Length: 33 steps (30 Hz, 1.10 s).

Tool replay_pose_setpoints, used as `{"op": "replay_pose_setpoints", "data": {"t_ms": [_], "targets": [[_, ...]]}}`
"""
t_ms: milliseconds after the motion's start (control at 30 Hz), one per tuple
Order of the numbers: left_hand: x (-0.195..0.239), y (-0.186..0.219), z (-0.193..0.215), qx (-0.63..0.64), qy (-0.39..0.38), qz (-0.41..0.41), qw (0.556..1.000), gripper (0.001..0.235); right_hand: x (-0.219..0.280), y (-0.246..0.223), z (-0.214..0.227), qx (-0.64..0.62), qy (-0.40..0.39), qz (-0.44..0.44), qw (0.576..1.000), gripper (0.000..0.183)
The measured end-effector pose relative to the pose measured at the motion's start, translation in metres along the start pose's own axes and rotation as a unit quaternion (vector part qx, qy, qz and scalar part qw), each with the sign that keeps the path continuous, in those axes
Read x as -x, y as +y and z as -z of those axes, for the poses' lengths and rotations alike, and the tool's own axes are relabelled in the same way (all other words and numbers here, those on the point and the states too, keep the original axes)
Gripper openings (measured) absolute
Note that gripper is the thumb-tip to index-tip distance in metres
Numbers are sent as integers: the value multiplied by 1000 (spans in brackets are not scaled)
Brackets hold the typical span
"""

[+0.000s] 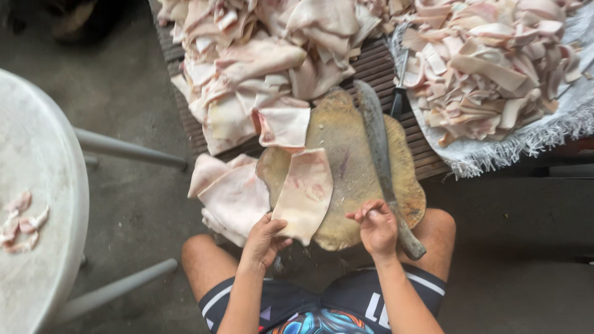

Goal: The person slices large pieces of pork skin into smaller strips on a wooden cutting board using a large knife.

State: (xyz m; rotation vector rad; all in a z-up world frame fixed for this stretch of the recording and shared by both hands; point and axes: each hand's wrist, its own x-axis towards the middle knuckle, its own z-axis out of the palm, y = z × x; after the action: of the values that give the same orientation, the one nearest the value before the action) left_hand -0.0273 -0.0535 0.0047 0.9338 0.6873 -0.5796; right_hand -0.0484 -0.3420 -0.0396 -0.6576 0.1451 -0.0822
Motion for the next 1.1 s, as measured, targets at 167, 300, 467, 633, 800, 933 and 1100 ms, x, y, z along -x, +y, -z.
{"op": "replay_pose_setpoints", "data": {"t_ms": [167,300,467,633,800,933,1100], "targets": [[9,-49,8,179,28,-30,983,42,0,-4,5,-20,-22,-12,999,10],[3,-61,0,186,24,-82,979,37,-3,-7,-4,-19,-17,-11,1000,9],[10,-62,-1,203,34,-120,971,33,0,-10,-5,-14,-16,-16,1000,10],[32,-14,-23,193,66,-257,945,23,-8,-9,-6,-10,-21,-18,1000,10],[79,72,-15,102,69,-403,907,23,-1,-10,-3,-9,-21,-21,1000,10],[77,120,-10,-298,129,-393,860,26,-4,-9,-4,-32,-24,-20,999,9],[15,102,-34,-694,153,-181,680,37,-5,-7,-1,-39,-17,-18,999,8]]}}
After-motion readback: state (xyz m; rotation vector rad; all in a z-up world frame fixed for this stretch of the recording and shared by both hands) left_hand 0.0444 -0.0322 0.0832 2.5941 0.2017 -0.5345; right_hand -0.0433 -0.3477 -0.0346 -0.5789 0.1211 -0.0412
